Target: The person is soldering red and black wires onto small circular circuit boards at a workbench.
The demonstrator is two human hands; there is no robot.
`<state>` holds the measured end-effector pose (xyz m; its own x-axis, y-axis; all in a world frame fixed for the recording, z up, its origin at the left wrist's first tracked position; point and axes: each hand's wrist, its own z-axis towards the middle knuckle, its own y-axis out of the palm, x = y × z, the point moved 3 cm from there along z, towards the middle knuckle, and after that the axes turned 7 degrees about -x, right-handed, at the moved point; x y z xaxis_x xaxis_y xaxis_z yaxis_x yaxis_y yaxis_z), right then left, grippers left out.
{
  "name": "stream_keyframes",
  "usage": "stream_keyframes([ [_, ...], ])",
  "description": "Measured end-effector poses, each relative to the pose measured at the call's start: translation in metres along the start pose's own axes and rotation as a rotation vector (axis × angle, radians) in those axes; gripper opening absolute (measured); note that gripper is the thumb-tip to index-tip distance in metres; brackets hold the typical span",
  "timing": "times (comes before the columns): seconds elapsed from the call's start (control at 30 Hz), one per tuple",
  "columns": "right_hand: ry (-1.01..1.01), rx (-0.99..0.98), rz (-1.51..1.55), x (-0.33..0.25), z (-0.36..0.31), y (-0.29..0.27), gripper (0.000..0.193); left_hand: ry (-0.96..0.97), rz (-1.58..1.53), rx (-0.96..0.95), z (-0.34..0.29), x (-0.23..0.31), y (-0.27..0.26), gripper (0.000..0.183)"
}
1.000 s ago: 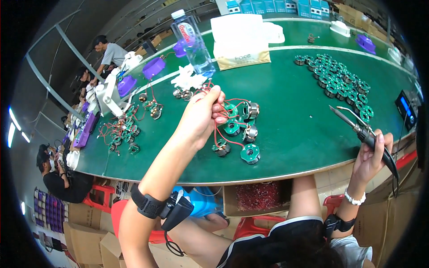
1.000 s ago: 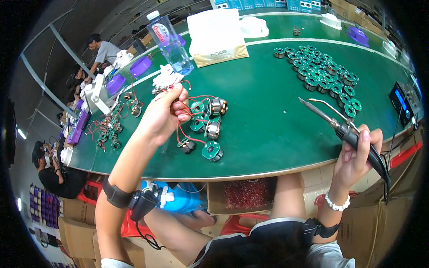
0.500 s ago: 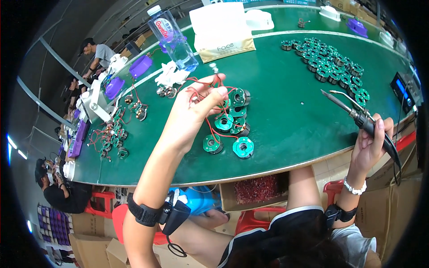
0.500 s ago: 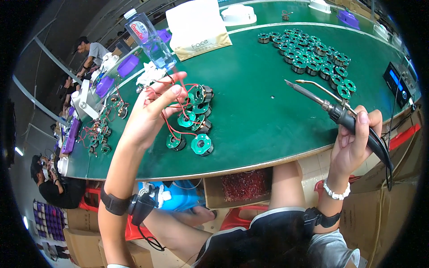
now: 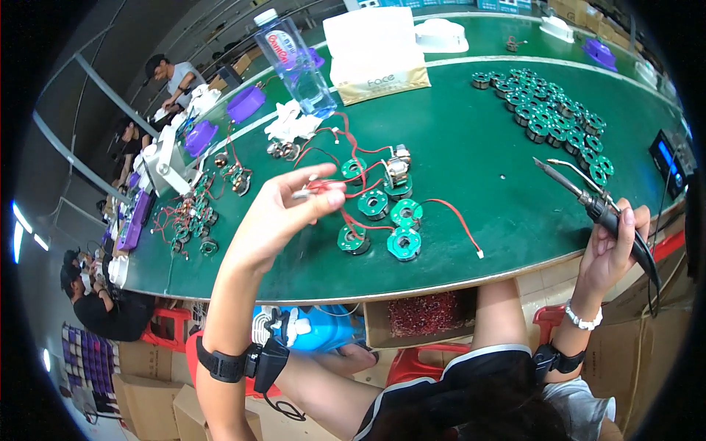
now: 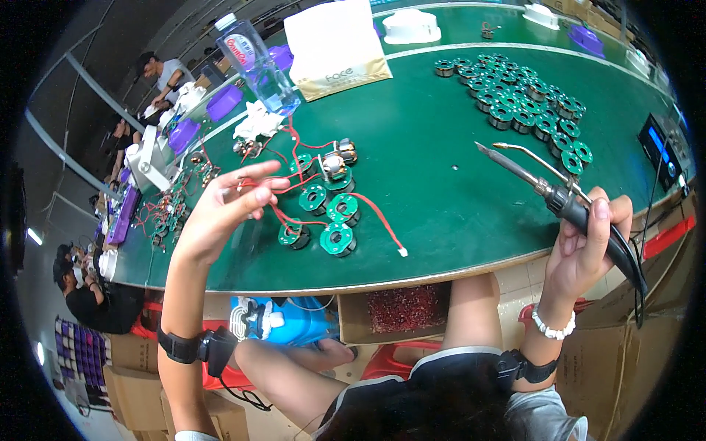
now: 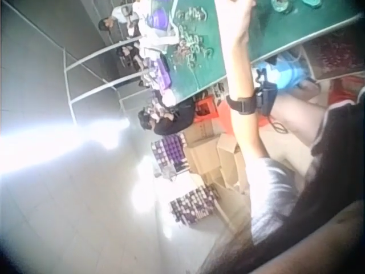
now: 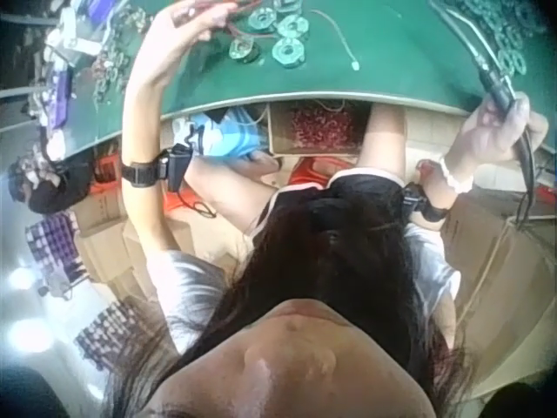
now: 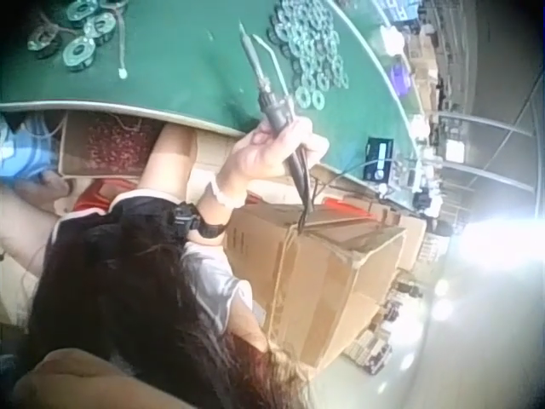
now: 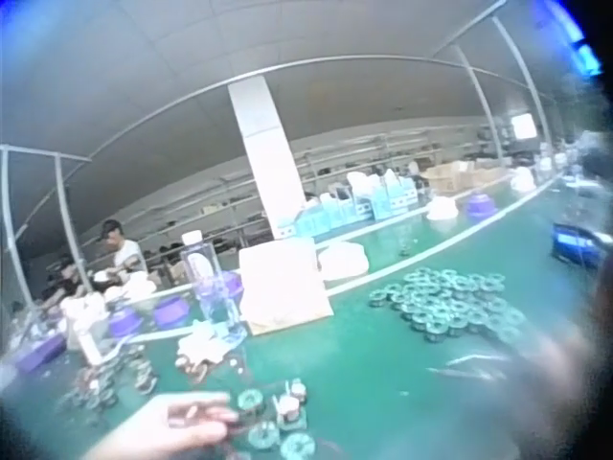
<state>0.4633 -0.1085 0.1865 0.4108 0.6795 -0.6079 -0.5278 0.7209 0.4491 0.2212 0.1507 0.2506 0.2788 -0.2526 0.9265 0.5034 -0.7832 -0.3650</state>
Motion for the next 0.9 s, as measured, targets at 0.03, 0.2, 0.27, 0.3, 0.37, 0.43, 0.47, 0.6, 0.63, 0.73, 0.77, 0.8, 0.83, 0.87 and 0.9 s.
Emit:
stream_keyframes([
  [0.03, -0.005, -0.008, 0.004, 0.001, 0.0, -0.001, 0.02, -0.004, 0.017, -0.055, -0.007, 0.0, 0.001, 0.055],
  [0.2, -0.001, -0.036, -0.014, 0.004, -0.004, 0.002, 0.022, 0.132, 0.051, 0.142, -0.053, 0.005, -0.008, 0.041],
  [0.27, -0.008, -0.041, -0.006, 0.006, -0.005, 0.0, 0.023, 0.323, 0.08, 0.282, -0.09, 0.034, -0.011, 0.042],
  [0.3, -0.023, -0.041, -0.016, 0.006, -0.005, -0.002, 0.023, 0.372, 0.088, 0.339, -0.107, 0.05, -0.011, 0.053],
  [0.37, -0.061, -0.037, -0.015, -0.008, 0.001, -0.015, 0.023, 0.433, 0.126, 0.423, -0.149, 0.095, 0.003, 0.066],
  [0.43, -0.037, 0.078, -0.07, -0.007, 0.002, -0.008, 0.024, 0.476, -0.114, 1.189, -0.205, 0.081, 0.003, 0.043],
  [0.47, -0.008, 0.079, -0.07, 0.007, -0.002, 0.0, 0.023, 0.467, -0.139, 1.182, -0.201, 0.058, -0.002, 0.043],
  [0.6, -0.003, 0.058, 0.0, 0.004, -0.006, 0.012, 0.021, 0.62, -0.362, 0.977, -0.177, 0.027, 0.022, 0.041],
  [0.63, -0.029, -0.012, 0.017, -0.001, -0.003, 0.009, 0.02, 0.668, -0.427, 0.913, -0.166, 0.022, 0.027, 0.041],
  [0.73, -0.001, 0.024, -0.012, -0.001, -0.002, 0.008, 0.019, 0.802, -0.577, 0.782, -0.138, 0.011, 0.048, 0.04],
  [0.77, 0.009, 0.035, -0.001, 0.0, -0.001, 0.005, 0.019, 0.844, -0.633, 0.742, -0.13, 0.011, 0.058, 0.039],
  [0.8, 0.014, 0.03, 0.031, 0.004, -0.001, 0.004, 0.019, 0.886, -0.678, 0.71, -0.124, 0.01, 0.066, 0.039],
  [0.83, -0.001, 0.031, 0.073, -0.007, 0.001, 0.002, 0.02, 0.95, -0.717, 0.666, -0.123, 0.019, 0.078, 0.038],
  [0.87, 0.018, 0.03, 0.1, -0.002, -0.002, 0.004, 0.02, 0.99, -0.74, 0.638, -0.119, 0.019, 0.081, 0.038],
  [0.9, 0.038, 0.026, 0.13, 0.002, -0.003, 0.007, 0.02, 1.031, -0.76, 0.612, -0.115, 0.02, 0.084, 0.037],
])
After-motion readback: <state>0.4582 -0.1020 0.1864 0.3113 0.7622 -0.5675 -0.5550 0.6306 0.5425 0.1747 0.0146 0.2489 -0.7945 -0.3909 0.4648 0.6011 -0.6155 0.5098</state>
